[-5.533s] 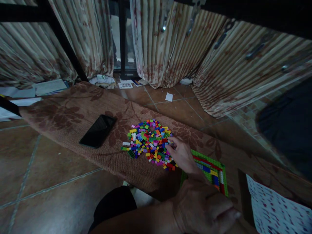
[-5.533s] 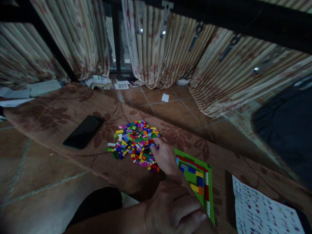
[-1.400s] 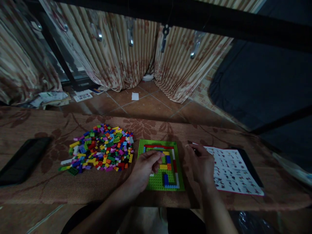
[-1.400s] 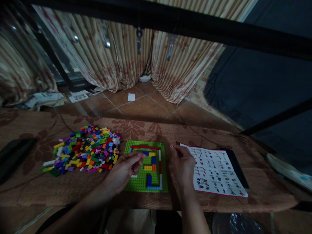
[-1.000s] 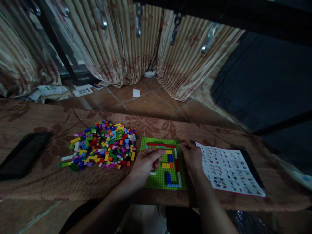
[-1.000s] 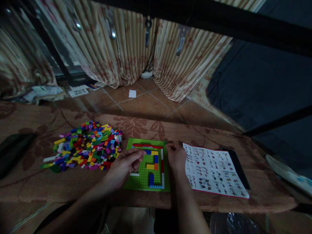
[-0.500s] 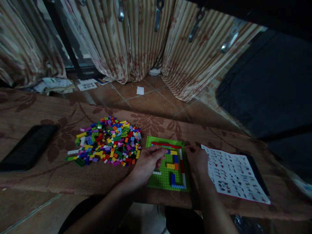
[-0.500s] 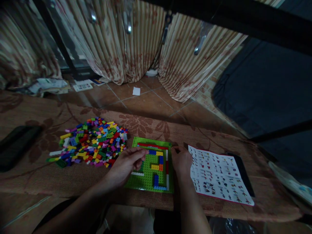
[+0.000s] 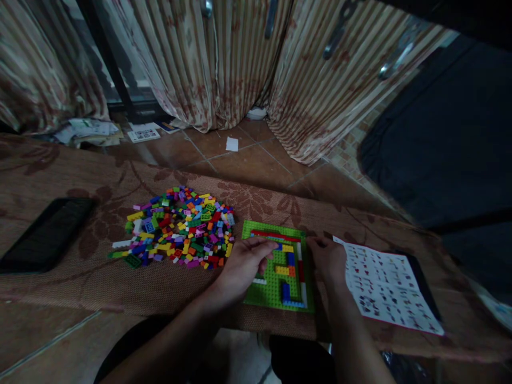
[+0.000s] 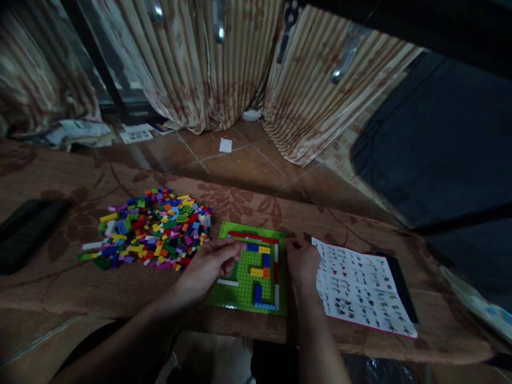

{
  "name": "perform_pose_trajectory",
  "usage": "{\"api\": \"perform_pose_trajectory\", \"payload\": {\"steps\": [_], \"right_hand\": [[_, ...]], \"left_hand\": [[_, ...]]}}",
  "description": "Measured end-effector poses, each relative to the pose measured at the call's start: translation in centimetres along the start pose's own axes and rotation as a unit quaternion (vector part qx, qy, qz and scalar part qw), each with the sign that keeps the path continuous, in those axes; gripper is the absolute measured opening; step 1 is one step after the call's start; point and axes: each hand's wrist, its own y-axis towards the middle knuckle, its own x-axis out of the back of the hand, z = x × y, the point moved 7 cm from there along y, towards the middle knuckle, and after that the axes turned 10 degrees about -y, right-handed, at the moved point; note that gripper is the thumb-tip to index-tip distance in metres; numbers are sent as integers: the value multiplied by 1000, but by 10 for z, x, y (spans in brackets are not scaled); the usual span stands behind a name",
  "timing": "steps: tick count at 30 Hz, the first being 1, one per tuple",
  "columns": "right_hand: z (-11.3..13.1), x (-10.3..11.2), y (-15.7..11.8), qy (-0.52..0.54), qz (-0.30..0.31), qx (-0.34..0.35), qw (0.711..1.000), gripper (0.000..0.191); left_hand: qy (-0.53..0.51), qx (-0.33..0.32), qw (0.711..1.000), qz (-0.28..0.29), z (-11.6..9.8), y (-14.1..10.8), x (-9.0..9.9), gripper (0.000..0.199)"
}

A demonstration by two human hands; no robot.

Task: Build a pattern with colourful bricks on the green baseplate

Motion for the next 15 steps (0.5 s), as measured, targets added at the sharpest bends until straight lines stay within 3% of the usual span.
{"api": "perform_pose_trajectory", "payload": {"steps": [15], "right_hand": [[9, -3, -4, -21, 10, -2, 1000, 30]], "left_hand": [[0, 3, 1000, 3, -1, -2, 1, 25]]}}
